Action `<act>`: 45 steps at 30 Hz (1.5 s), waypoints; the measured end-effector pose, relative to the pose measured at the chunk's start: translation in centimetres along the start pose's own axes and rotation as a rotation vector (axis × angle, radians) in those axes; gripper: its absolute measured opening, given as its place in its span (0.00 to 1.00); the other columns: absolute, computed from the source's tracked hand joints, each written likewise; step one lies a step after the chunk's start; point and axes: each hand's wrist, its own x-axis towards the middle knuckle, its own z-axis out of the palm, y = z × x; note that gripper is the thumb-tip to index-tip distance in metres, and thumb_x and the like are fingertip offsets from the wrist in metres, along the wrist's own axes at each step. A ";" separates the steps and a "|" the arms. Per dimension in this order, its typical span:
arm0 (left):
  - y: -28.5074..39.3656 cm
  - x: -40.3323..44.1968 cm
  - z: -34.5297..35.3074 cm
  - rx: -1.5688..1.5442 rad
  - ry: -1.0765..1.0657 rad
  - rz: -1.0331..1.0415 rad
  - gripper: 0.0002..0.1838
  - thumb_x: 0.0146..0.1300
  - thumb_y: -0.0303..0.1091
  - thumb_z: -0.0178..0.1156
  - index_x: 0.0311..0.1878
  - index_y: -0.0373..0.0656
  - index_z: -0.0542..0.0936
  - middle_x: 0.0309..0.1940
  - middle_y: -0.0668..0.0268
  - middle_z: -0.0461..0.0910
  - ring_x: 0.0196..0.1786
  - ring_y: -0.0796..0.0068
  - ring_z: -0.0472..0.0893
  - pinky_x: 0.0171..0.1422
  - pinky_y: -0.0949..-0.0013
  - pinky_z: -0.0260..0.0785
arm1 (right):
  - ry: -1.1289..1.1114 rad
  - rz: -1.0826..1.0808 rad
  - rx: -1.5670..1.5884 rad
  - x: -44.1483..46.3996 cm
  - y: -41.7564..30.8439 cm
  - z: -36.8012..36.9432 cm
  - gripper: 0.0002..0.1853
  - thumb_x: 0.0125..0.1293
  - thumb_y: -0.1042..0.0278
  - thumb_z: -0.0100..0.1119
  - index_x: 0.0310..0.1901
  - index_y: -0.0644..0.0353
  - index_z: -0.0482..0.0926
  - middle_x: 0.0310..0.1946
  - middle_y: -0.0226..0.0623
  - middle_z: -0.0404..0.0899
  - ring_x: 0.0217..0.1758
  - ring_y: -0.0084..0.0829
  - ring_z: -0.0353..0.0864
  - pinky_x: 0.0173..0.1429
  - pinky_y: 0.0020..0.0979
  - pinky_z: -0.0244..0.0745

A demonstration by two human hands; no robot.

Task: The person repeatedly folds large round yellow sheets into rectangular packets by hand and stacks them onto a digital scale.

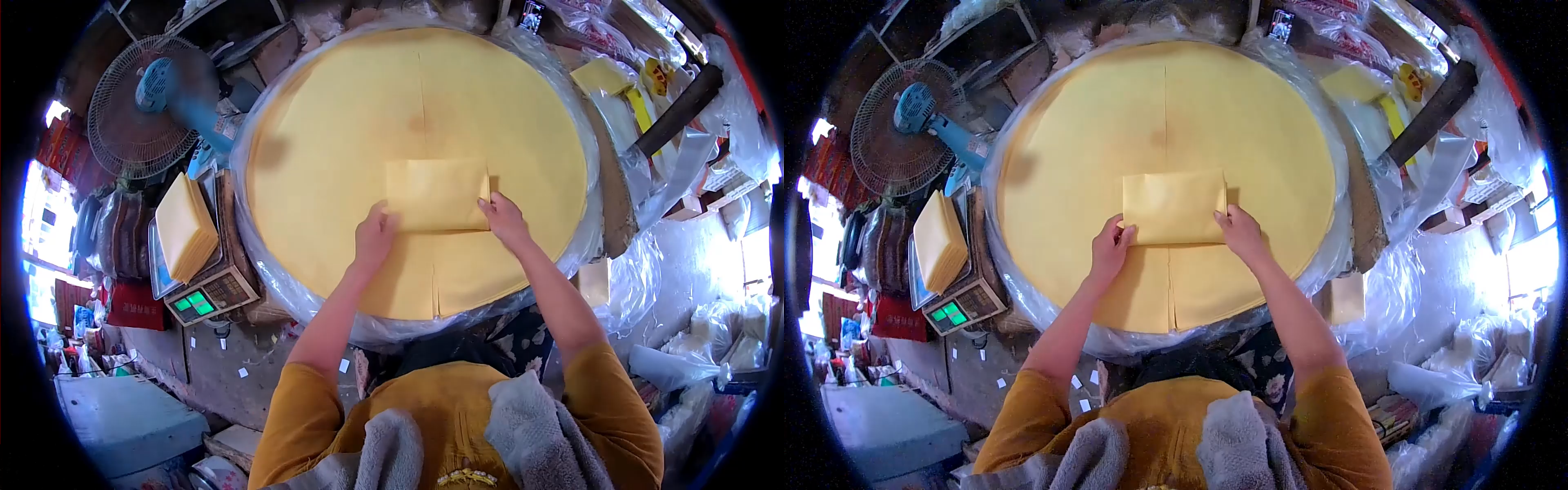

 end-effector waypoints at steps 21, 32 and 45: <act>3.2 4.6 4.5 0.723 -0.218 0.192 0.36 0.62 0.62 0.50 0.69 0.54 0.62 0.72 0.55 0.53 0.75 0.53 0.51 0.70 0.35 0.44 | 0.315 -0.537 -0.621 2.2 -2.9 0.9 0.29 0.67 0.53 0.51 0.66 0.53 0.60 0.68 0.42 0.57 0.71 0.43 0.56 0.69 0.45 0.56; 1.9 4.3 5.3 0.712 -0.229 0.130 0.39 0.63 0.64 0.43 0.71 0.51 0.58 0.74 0.56 0.47 0.77 0.58 0.45 0.74 0.40 0.35 | -0.053 -0.498 -0.862 5.9 -3.0 3.7 0.32 0.67 0.55 0.50 0.71 0.50 0.55 0.72 0.39 0.49 0.76 0.43 0.43 0.72 0.56 0.43; 7.2 -5.3 -3.0 0.553 -0.109 0.402 0.41 0.58 0.43 0.58 0.72 0.43 0.53 0.70 0.53 0.56 0.74 0.58 0.52 0.75 0.47 0.39 | -0.427 -0.367 -0.603 1.6 -9.2 0.1 0.25 0.35 0.63 0.79 0.35 0.59 0.77 0.30 0.38 0.81 0.36 0.38 0.81 0.43 0.37 0.73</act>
